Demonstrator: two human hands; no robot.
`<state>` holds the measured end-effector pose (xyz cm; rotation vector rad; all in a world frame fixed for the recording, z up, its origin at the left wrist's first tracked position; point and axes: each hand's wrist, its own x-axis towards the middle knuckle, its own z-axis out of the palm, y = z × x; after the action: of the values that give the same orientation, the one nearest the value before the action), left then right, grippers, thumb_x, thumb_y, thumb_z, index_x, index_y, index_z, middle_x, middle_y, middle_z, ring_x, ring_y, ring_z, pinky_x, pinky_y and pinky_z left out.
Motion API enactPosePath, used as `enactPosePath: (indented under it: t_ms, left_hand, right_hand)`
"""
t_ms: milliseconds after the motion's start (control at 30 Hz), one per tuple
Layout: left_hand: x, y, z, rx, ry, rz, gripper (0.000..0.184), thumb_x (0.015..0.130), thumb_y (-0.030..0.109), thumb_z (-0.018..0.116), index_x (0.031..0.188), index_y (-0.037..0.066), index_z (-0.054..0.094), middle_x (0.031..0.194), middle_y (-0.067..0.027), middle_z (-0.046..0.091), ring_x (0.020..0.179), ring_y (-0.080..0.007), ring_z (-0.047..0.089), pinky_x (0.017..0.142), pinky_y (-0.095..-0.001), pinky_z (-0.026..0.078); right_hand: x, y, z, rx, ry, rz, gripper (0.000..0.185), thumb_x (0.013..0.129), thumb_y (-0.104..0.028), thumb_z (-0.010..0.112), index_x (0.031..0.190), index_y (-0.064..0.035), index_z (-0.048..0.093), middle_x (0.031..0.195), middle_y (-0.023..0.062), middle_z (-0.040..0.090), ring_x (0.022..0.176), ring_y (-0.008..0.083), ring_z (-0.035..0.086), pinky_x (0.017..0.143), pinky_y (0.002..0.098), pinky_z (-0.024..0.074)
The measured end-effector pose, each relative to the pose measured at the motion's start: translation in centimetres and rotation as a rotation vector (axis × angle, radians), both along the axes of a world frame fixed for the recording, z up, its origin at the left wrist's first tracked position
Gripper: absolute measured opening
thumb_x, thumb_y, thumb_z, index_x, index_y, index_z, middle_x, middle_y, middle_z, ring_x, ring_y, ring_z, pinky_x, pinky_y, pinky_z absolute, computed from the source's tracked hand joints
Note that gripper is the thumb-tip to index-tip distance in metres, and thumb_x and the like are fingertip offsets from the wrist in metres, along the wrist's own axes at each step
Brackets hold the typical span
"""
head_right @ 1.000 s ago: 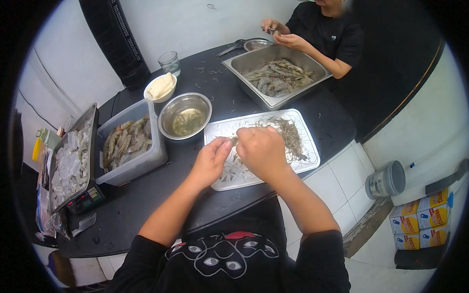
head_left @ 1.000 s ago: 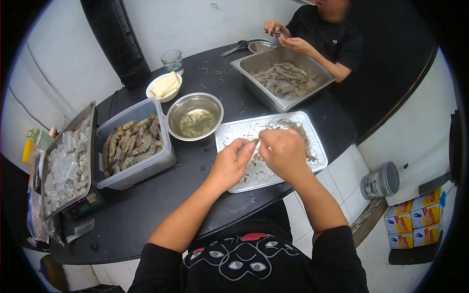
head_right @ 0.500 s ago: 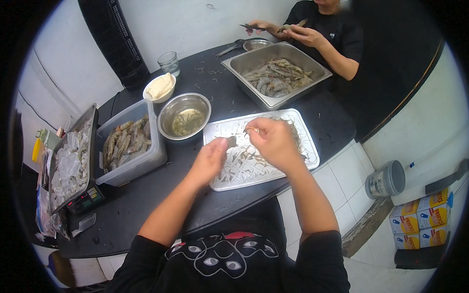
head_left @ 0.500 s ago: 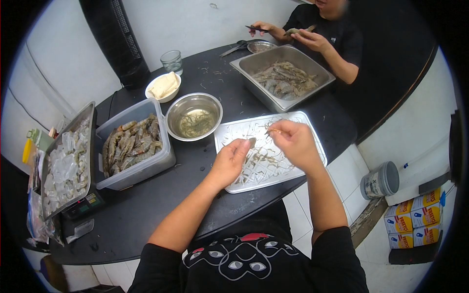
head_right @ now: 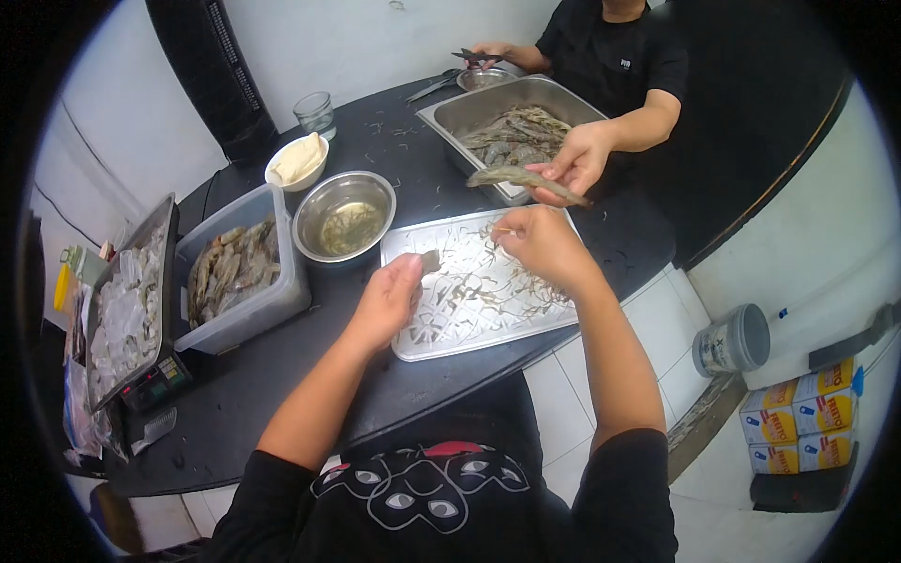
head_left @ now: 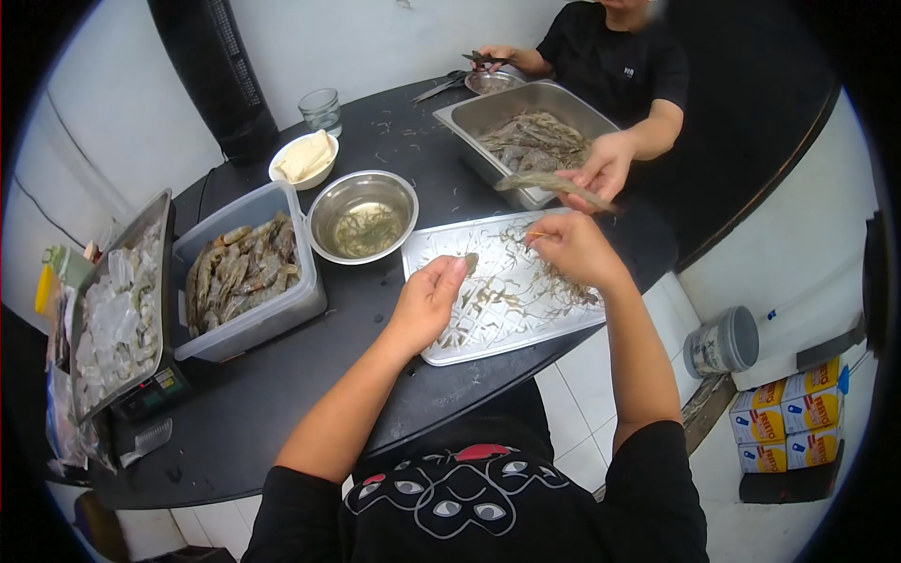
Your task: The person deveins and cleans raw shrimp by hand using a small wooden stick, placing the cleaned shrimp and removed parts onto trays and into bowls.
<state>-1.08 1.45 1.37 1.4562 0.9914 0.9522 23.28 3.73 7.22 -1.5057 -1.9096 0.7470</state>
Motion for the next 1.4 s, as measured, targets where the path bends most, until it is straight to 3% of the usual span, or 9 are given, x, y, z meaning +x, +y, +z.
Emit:
enactPosePath:
  t_ms: [133,333,433,567,767,900,1000,1233,1400]
  left_hand:
    - [0.1,-0.2,0.0,-0.007,-0.057,0.005,0.043,0.101,0.039,0.047,0.102,-0.001,0.063,0.071,0.0029,0.052,0.068,-0.0062,0.045,0.063,-0.0236,0.039]
    - [-1.3,-1.5,-0.2,-0.115,-0.148,0.012,0.039,0.102,0.041,0.043,0.105,0.005,0.058,0.062,0.0057,0.04,0.053,-0.0047,0.035,0.047,-0.0221,0.03]
    - [-2.1,-2.8,-0.3,-0.195,-0.199,0.05,0.043,0.102,0.043,0.039,0.11,0.006,0.058,0.059,0.0044,0.037,0.047,-0.006,0.034,0.042,-0.0224,0.029]
    - [-2.9,-3.3,-0.7,-0.272,-0.26,0.083,0.047,0.103,0.045,0.038,0.114,0.004,0.06,0.059,0.004,0.038,0.045,-0.0061,0.033,0.041,-0.0224,0.028]
    - [-3.9,-2.6,-2.1,-0.108,-0.269,0.058,0.047,0.102,0.046,0.04,0.114,0.006,0.06,0.061,0.0056,0.039,0.046,-0.0042,0.031,0.04,-0.0215,0.026]
    - [-4.3,-2.2,-1.8,-0.1,-0.252,0.053,0.051,0.101,0.05,0.039,0.114,0.005,0.059,0.062,0.005,0.039,0.047,-0.0049,0.032,0.041,-0.0214,0.026]
    - [-4.9,-2.3,-0.3,-0.391,-0.423,0.026,0.062,0.1,0.058,0.031,0.113,0.004,0.058,0.063,0.0038,0.04,0.047,-0.0066,0.033,0.042,-0.0219,0.027]
    - [-5.4,-2.3,-0.8,-0.15,-0.538,-0.133,0.078,0.096,0.068,0.017,0.108,0.002,0.057,0.062,0.0029,0.038,0.049,-0.0082,0.035,0.045,-0.0225,0.029]
    - [-5.0,-2.3,-0.7,-0.257,-0.624,-0.119,0.082,0.095,0.069,0.013,0.109,0.001,0.056,0.061,0.0013,0.04,0.047,-0.0093,0.036,0.045,-0.023,0.031]
  right_hand:
    - [-0.3,0.4,0.2,-0.126,-0.001,0.061,0.016,0.082,-0.008,0.064,0.092,0.004,0.07,0.073,0.0061,0.066,0.068,0.0097,0.057,0.065,0.0253,0.0459]
    - [-4.8,0.3,3.7,-0.072,0.021,0.054,0.017,0.083,-0.011,0.065,0.092,0.0025,0.071,0.071,0.0057,0.066,0.066,0.0093,0.056,0.062,0.0267,0.0454]
    - [-9.0,4.4,3.8,0.076,-0.023,0.251,0.02,0.083,-0.015,0.065,0.093,0.0017,0.071,0.07,0.0067,0.065,0.064,0.0099,0.056,0.062,0.0287,0.0464]
    - [-16.8,10.7,2.2,0.104,-0.293,0.336,0.024,0.082,-0.017,0.066,0.1,-0.0038,0.073,0.082,0.015,0.071,0.075,0.0259,0.068,0.069,0.0351,0.0526]
    - [-21.4,15.5,-1.7,0.21,-1.097,0.395,0.023,0.081,-0.013,0.063,0.1,-0.0091,0.074,0.102,0.013,0.071,0.093,0.0294,0.07,0.078,0.0417,0.0561]
    - [-21.1,15.6,-1.2,0.204,-1.188,0.417,0.023,0.08,-0.013,0.064,0.1,-0.0084,0.073,0.103,0.0137,0.071,0.095,0.0281,0.07,0.076,0.0414,0.0566]
    - [-21.1,14.4,-1.5,0.163,-1.198,0.446,0.022,0.082,-0.017,0.062,0.1,-0.0102,0.073,0.102,0.0111,0.072,0.092,0.0269,0.07,0.078,0.0407,0.0522]
    - [-21.0,12.6,-1.1,0.288,-1.107,0.354,0.017,0.082,-0.017,0.062,0.093,-0.011,0.073,0.097,0.0093,0.072,0.09,0.0257,0.071,0.079,0.0402,0.0498]
    - [-20.4,13.2,-2.0,0.335,-0.97,0.395,0.014,0.081,-0.017,0.062,0.088,-0.0106,0.072,0.088,0.0118,0.072,0.085,0.0271,0.071,0.073,0.041,0.0541]
